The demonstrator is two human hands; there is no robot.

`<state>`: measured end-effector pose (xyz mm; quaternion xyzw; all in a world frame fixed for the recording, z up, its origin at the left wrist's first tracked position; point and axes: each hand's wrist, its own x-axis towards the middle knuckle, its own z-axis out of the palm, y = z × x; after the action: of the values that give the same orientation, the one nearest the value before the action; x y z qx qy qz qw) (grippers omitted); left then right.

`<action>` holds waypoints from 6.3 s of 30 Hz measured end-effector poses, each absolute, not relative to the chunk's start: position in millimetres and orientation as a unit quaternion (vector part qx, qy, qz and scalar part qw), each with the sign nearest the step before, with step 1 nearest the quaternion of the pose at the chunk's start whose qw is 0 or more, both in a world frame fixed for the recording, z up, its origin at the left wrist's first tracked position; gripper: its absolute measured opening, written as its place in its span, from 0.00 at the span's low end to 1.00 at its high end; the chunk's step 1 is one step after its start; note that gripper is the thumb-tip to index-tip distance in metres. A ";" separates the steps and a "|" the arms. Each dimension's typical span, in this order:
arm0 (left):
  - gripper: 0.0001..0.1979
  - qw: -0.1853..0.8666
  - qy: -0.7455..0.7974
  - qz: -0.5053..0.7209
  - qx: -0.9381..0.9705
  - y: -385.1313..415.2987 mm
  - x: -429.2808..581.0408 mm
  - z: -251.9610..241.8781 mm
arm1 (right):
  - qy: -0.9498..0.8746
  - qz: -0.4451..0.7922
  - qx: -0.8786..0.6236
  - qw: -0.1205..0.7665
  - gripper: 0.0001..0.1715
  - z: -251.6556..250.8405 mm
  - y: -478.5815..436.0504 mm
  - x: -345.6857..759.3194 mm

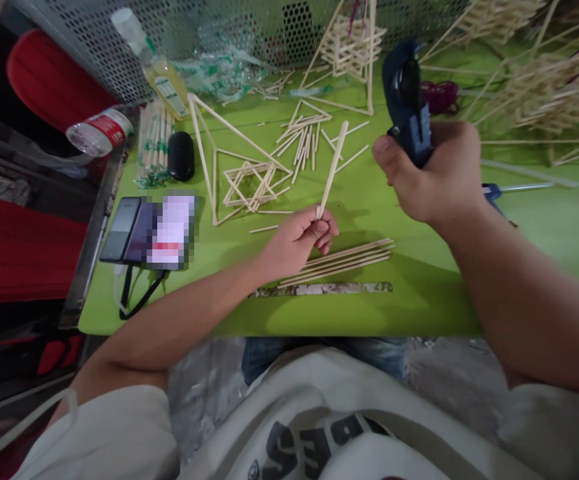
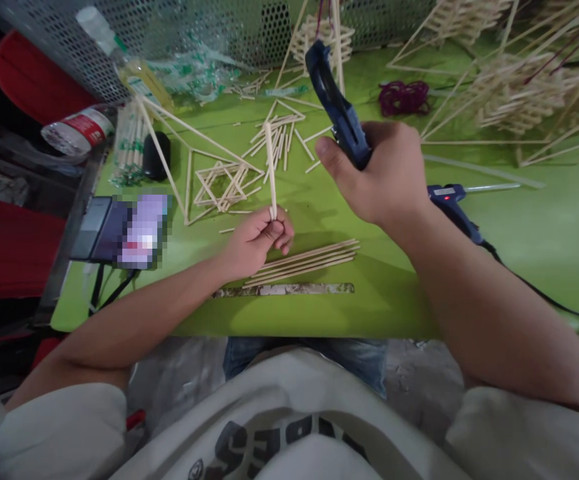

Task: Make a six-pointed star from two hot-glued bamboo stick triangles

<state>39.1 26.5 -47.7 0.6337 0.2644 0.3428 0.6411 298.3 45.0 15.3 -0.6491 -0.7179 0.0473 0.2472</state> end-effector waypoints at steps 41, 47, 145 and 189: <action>0.29 0.352 0.380 0.379 0.767 18.7 11.0 -14.8 | -0.798 -0.023 -0.596 0.080 0.21 20.6 11.8 253.6; 0.28 0.383 0.364 0.394 0.752 16.9 11.7 -11.9 | -0.795 -0.024 -0.603 0.055 0.22 22.3 12.1 251.9; 0.13 0.214 0.362 -0.085 0.903 -11.2 51.9 13.9 | -0.688 0.093 -0.704 0.150 0.31 47.9 33.5 271.4; 0.10 0.416 0.410 0.033 0.811 17.6 25.2 15.6 | -0.668 0.102 -0.699 0.233 0.42 28.4 50.6 288.7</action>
<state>25.2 17.6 15.6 0.8110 0.4099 0.0332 0.4162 288.7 50.6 28.4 -0.6995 -0.6680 0.1020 0.2328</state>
